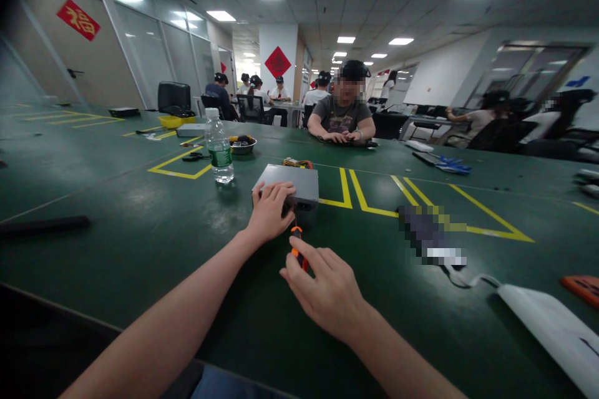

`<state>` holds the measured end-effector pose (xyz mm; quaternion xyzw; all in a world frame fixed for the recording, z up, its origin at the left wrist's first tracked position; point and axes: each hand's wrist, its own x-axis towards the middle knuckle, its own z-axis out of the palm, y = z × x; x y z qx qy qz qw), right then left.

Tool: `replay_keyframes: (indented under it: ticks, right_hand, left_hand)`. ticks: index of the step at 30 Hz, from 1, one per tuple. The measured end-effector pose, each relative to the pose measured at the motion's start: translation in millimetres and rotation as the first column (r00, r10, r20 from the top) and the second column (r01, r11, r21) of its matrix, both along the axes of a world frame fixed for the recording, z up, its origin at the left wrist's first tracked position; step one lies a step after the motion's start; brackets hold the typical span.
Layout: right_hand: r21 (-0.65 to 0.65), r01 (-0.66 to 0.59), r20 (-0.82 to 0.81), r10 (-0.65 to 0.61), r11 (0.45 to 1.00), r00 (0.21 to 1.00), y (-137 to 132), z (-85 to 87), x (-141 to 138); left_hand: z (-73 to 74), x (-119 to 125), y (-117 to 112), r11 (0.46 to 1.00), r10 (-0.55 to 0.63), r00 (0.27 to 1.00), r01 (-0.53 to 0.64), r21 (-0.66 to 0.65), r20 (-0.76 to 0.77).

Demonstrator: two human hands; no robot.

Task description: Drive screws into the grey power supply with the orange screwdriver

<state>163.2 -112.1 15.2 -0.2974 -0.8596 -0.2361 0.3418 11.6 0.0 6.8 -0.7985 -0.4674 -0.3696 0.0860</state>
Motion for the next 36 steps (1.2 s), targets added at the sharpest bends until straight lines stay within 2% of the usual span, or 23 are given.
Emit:
replay_keyframes:
  ticks: [7, 12, 17, 24, 30, 33, 36]
  right_hand:
    - [-0.174, -0.007, 0.103, 0.025, 0.985, 0.994, -5.9, 1.9, -3.3]
    - [-0.081, -0.05, 0.037, 0.053, 0.995, 0.998, -0.6, -1.4, -1.7]
    - [-0.061, -0.06, -0.005, 0.059, 0.996, 0.998, 0.1, -1.7, -2.3]
    - [-0.199, -0.019, 0.089, 0.037, 0.98, 0.995, -6.0, 0.7, -4.1]
    - [-0.077, -0.083, 0.001, 0.083, 0.994, 0.997, 1.6, -4.6, 0.0]
    - [-0.105, -0.06, -0.008, 0.06, 0.993, 0.998, 1.0, -4.3, 2.7]
    - [-0.187, -0.002, 0.066, 0.015, 0.982, 0.998, -3.1, -1.4, 2.6]
  left_hand:
    - [0.8, 0.6, -1.4, 0.999, 0.024, 1.0, -0.025, -0.027, -0.011]
    - [0.1, 0.7, -0.9, 1.0, 0.013, 1.0, -0.013, -0.004, 0.0]
    - [0.6, 0.7, -0.6, 1.0, 0.015, 1.0, -0.016, -0.017, -0.012]
    - [1.4, 0.6, -1.5, 0.999, 0.027, 0.999, -0.027, -0.033, -0.021]
    - [-0.4, 0.6, -0.4, 1.0, 0.014, 1.0, -0.014, -0.017, -0.014]
    - [-0.6, 0.7, -0.4, 1.0, 0.008, 1.0, -0.008, -0.008, -0.009]
    - [-0.8, 0.9, -0.2, 1.0, 0.008, 1.0, -0.008, -0.001, -0.002]
